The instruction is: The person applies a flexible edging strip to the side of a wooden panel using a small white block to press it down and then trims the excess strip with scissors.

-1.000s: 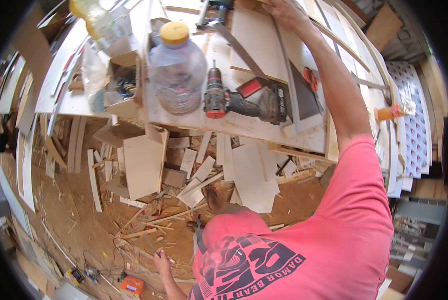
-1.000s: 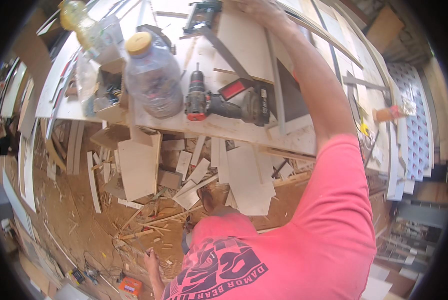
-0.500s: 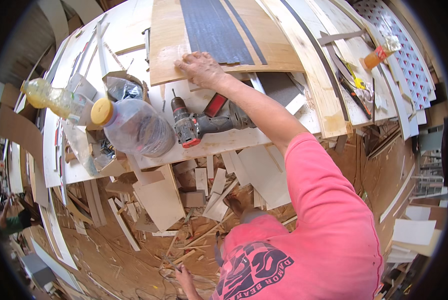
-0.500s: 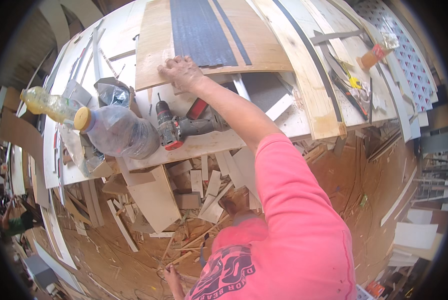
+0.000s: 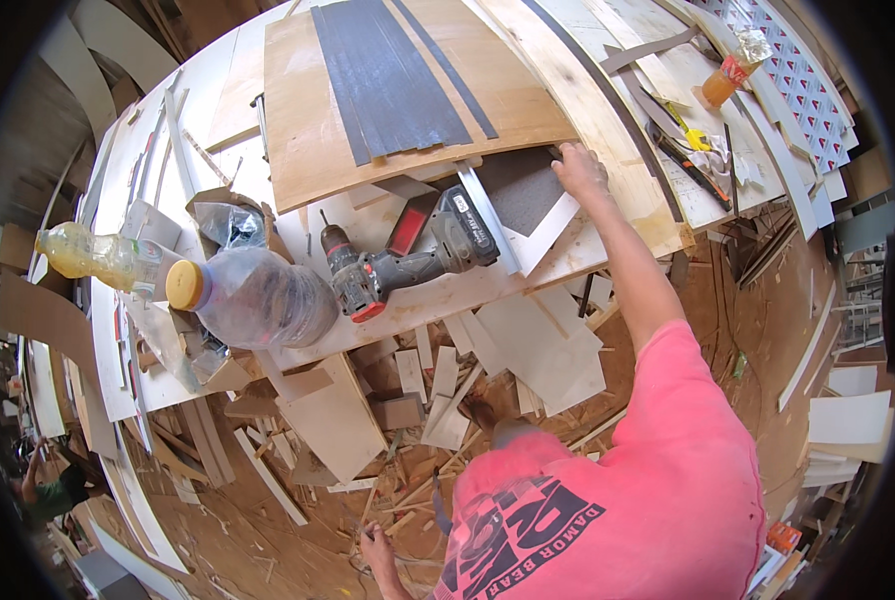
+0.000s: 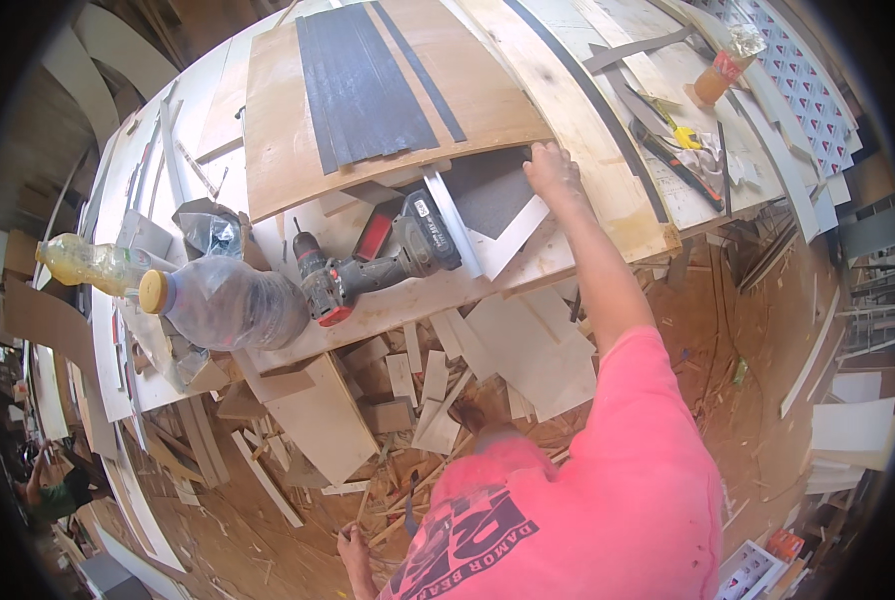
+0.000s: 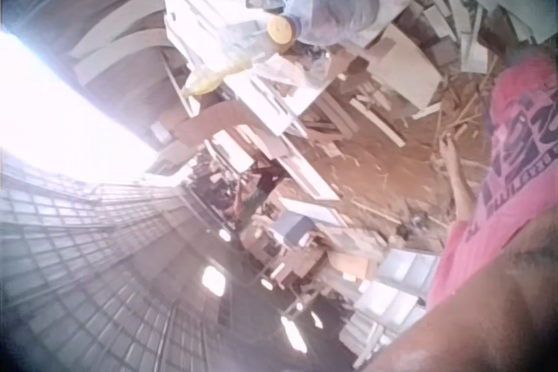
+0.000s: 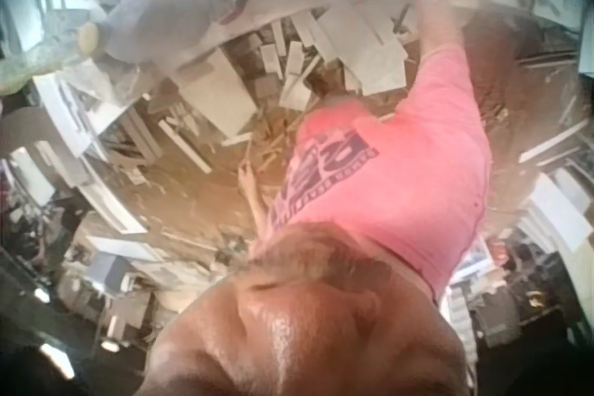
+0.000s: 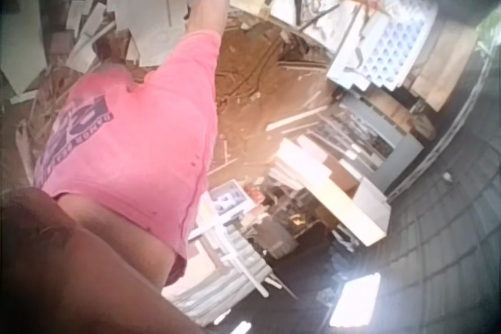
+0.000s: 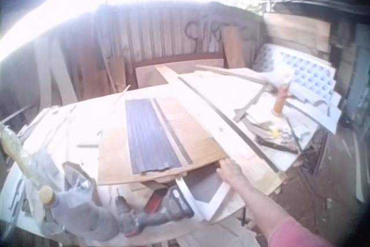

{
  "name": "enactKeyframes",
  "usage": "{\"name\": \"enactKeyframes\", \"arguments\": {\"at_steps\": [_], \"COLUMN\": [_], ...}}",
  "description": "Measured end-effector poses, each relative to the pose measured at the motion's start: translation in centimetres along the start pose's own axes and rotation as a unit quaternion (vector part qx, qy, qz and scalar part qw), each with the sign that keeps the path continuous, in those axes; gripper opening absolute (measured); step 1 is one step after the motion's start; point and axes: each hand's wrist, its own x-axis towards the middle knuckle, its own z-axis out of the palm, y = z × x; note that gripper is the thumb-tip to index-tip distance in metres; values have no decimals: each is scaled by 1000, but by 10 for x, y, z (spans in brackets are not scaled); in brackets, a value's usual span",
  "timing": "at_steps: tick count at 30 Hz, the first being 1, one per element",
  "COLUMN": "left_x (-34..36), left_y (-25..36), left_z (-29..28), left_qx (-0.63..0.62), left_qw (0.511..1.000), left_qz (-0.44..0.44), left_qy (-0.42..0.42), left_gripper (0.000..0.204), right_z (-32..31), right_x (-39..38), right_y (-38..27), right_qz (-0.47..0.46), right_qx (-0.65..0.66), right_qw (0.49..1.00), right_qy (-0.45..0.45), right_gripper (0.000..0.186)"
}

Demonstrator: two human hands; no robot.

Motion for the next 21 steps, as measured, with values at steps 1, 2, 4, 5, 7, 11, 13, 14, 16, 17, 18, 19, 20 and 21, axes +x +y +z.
{"name": "enactKeyframes", "arguments": {"at_steps": [1,2,4,5,7,11,13,14,16,17,18,19,20,21], "left_x": [-1,-2,-6,-6,-7,-10,-14,-17,-21,-21,-19,-16,-15,-14], "left_y": [5,10,22,24,26,20,19,20,21,17,11,5,-2,-9], "left_z": [0,0,6,6,7,4,4,5,5,4,3,2,0,-2], "left_qx": [2,2,2,-3,-14,-23,-17,-18,-19,-12,-3,6,21,37], "left_qw": [1000,1000,1000,1000,1000,1000,1000,1000,1000,1000,1000,1000,1000,999], "left_qz": [2,8,19,15,6,-3,-11,-15,-24,-15,-5,4,13,23], "left_qy": [-3,-3,-4,-5,-7,-8,0,2,7,4,1,-3,2,7], "left_gripper": [26,25,25,25,24,23,22,23,23,24,25,25,25,26], "right_z": [2,5,9,9,8,11,12,13,14,14,13,11,8,5], "right_x": [-2,1,13,15,17,19,23,24,25,25,26,25,27,31], "right_y": [-1,-2,-5,-2,5,11,12,13,13,14,16,17,18,17], "right_qz": [19,22,28,35,44,20,13,9,1,-5,-10,-15,-20,-24], "right_qx": [-25,-32,-47,-38,-22,-25,-27,-31,-38,-43,-49,-55,-28,-2], "right_qw": [999,999,997,997,996,996,995,995,995,995,995,994,994,993], "right_qy": [-22,-32,-52,-58,-71,-89,-91,-91,-93,-91,-90,-88,-100,-111], "right_gripper": [34,34,36,36,36,35,35,34,34,34,34,33,33,34]}}
